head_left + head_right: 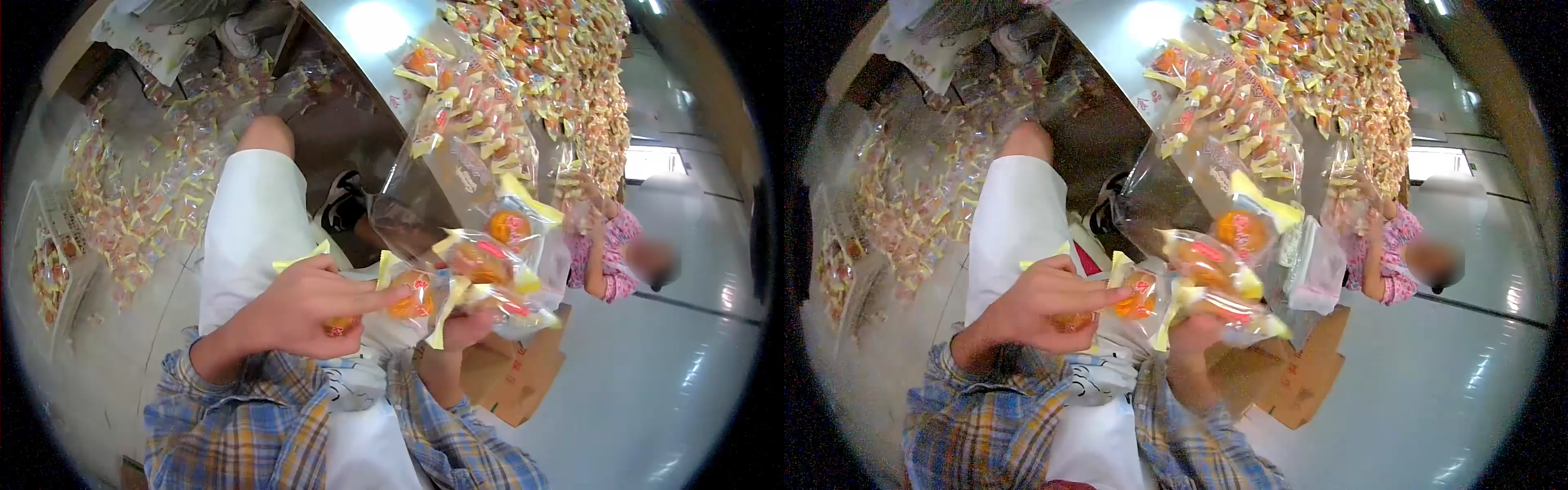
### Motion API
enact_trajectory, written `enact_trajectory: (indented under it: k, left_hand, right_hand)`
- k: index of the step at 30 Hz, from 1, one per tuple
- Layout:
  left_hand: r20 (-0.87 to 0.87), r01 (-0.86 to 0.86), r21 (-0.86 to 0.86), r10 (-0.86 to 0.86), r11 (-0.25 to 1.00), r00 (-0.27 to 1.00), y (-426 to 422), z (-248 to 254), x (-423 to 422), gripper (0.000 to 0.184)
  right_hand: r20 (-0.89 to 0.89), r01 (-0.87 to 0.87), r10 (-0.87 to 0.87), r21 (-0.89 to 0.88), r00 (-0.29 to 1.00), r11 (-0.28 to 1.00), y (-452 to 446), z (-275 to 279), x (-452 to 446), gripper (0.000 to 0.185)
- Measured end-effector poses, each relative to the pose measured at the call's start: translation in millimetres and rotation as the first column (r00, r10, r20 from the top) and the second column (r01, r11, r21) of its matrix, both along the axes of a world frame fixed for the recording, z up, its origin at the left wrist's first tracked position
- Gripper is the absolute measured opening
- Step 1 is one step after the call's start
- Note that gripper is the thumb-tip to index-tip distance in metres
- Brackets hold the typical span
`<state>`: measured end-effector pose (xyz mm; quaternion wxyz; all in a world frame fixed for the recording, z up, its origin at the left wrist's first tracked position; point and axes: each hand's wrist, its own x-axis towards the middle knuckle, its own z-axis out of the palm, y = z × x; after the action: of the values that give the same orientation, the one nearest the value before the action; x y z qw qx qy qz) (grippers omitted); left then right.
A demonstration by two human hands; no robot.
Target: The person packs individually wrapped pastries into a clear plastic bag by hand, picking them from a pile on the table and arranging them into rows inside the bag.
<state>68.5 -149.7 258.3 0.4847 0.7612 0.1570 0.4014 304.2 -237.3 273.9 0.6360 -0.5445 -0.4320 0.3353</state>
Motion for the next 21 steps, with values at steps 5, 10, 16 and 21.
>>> enact_trajectory:
  k: [5,10,16,21]
  left_hand:
    - [-0.139,0.054,-0.1,-0.068,0.994,0.988,3,-1,12,0.08]
    - [-0.287,0.058,-0.224,-0.123,0.973,0.95,-9,-30,38,0.075]
    - [-0.248,0.124,-0.377,-0.229,0.918,0.941,-11,-53,50,0.057]
    - [-0.161,0.023,-0.412,-0.097,0.911,0.982,-6,-53,61,0.06]
  right_hand:
    - [-0.521,-0.246,0.274,0.124,0.808,0.961,-19,-29,-2,0.071]
    - [-0.034,-0.172,0.17,-0.047,0.985,0.984,-27,-39,13,0.067]
    - [-0.282,0.057,-0.061,-0.021,0.957,0.998,-4,-18,0,0.074]
    - [-0.262,0.077,-0.102,-0.105,0.96,0.992,1,-9,19,0.064]
